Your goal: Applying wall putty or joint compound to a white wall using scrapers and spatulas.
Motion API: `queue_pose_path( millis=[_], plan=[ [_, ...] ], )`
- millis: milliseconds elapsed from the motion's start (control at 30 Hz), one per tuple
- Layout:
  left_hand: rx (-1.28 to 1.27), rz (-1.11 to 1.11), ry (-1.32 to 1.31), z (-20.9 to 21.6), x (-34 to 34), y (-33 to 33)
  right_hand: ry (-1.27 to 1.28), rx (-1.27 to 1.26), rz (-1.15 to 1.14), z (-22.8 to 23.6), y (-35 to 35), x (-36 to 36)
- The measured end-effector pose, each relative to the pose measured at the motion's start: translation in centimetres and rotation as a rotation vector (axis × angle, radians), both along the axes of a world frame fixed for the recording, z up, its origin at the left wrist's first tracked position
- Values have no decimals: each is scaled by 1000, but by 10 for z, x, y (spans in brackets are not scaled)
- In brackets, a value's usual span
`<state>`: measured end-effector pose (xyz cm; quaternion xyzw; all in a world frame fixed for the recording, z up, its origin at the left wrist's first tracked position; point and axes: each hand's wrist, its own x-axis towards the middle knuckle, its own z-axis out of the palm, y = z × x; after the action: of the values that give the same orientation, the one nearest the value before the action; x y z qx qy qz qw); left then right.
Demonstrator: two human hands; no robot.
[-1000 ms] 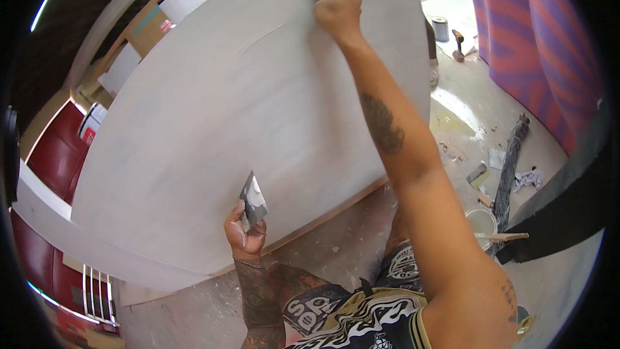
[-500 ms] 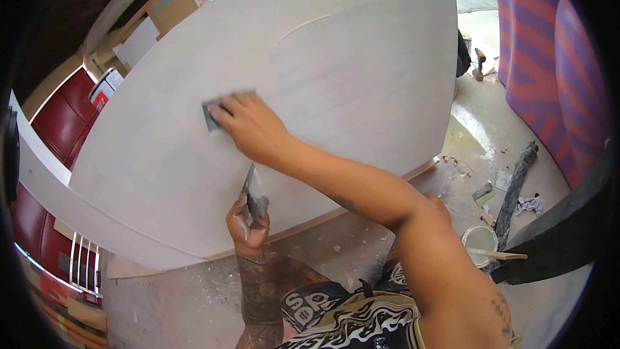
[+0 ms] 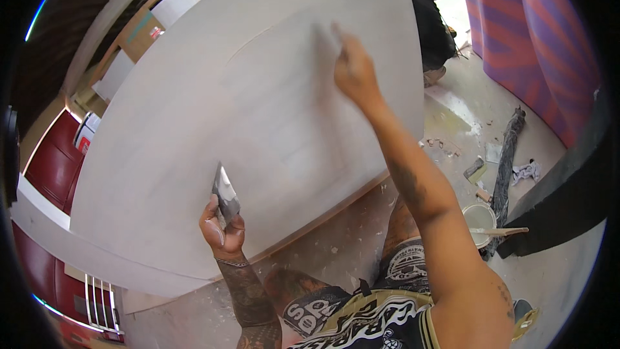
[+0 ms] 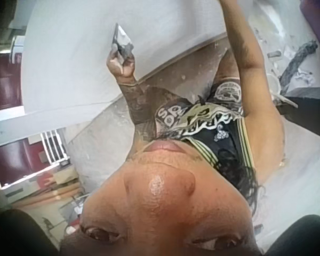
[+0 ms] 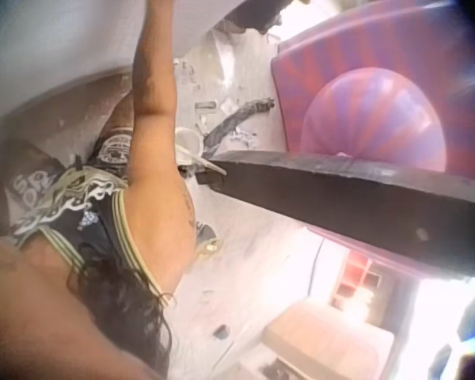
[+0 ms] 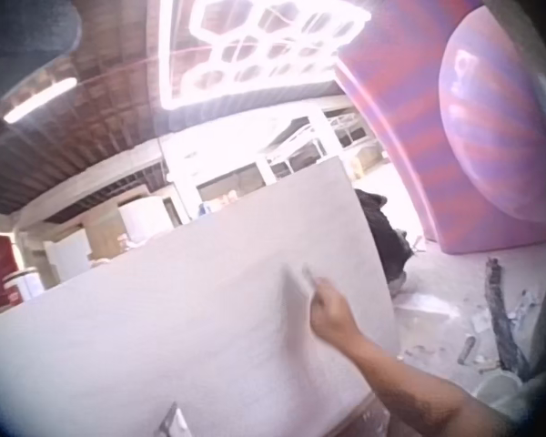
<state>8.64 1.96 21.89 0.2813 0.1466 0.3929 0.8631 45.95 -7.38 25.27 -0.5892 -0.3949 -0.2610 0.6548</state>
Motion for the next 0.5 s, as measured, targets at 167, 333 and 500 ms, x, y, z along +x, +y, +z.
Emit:
queue_pose_path(
  millis=[167, 333, 500],
  plan=[
    [-78, -46, 21, -33, 6, -9, 106, 251, -87, 63, 34, 73],
    [-132, 11, 23, -48, -8, -6, -60, 242, -198, 67, 79, 1],
    [-114, -15, -51, -52, -22, -4, -51, 184, -91, 65, 95, -110]
  ],
)
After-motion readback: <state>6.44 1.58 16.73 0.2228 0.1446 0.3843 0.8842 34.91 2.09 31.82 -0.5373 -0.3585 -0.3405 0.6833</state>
